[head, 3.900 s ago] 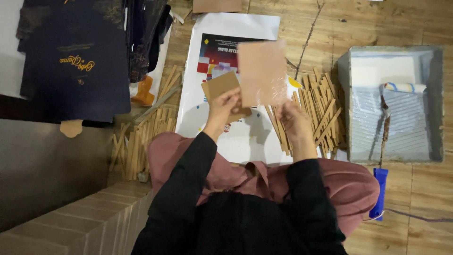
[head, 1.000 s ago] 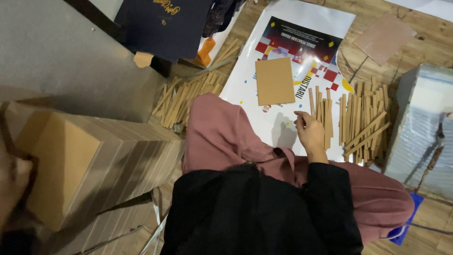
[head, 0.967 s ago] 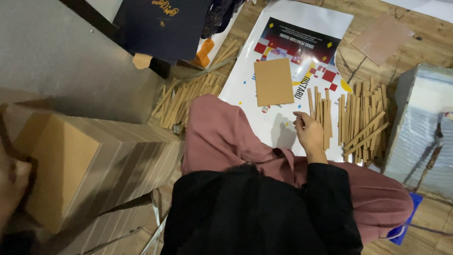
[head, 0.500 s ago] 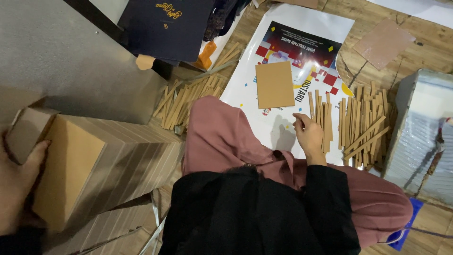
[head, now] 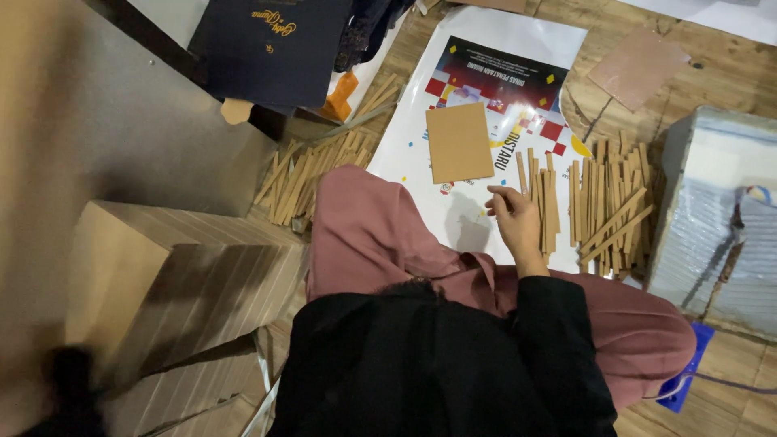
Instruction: The person applies adhesive to pieces of cardboard using a roller and then presses the cardboard pieces together.
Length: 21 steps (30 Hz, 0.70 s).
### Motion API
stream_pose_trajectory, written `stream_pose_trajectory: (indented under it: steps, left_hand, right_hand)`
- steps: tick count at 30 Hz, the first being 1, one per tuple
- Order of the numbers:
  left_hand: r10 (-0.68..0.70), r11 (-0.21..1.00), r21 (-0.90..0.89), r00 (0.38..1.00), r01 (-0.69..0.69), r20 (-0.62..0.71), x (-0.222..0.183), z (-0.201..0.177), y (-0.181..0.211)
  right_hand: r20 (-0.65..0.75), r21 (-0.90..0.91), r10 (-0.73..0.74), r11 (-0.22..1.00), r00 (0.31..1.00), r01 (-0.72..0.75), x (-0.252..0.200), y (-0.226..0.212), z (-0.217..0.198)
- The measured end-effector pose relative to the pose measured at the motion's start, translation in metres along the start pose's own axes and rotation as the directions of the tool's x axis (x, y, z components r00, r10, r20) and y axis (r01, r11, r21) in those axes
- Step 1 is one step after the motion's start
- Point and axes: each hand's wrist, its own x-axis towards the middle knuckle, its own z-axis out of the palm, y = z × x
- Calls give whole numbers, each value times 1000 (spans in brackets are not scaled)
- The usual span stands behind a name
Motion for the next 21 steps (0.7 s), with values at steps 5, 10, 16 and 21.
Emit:
stream_pose_trajectory:
  steps: [5,10,16,21]
  left_hand:
    - [508,859,55,861,-509,29,165,150,231]
    - [737,675,-8,674,-738,-37,171,293,296]
    - [764,645,-3,645,-764,26,146,369,257]
    - [1,995,-96,928,38,373,166,389,207]
  right_hand:
    - [316,623,186,699,930,-351,-5,-33,-14]
    - [551,816,53,174,833,-551,-17,-55,-40]
    - [472,642,54,663,880,-386,-2,-20,-37]
    - [249,704,67,672,966,-228,29,-24,-12]
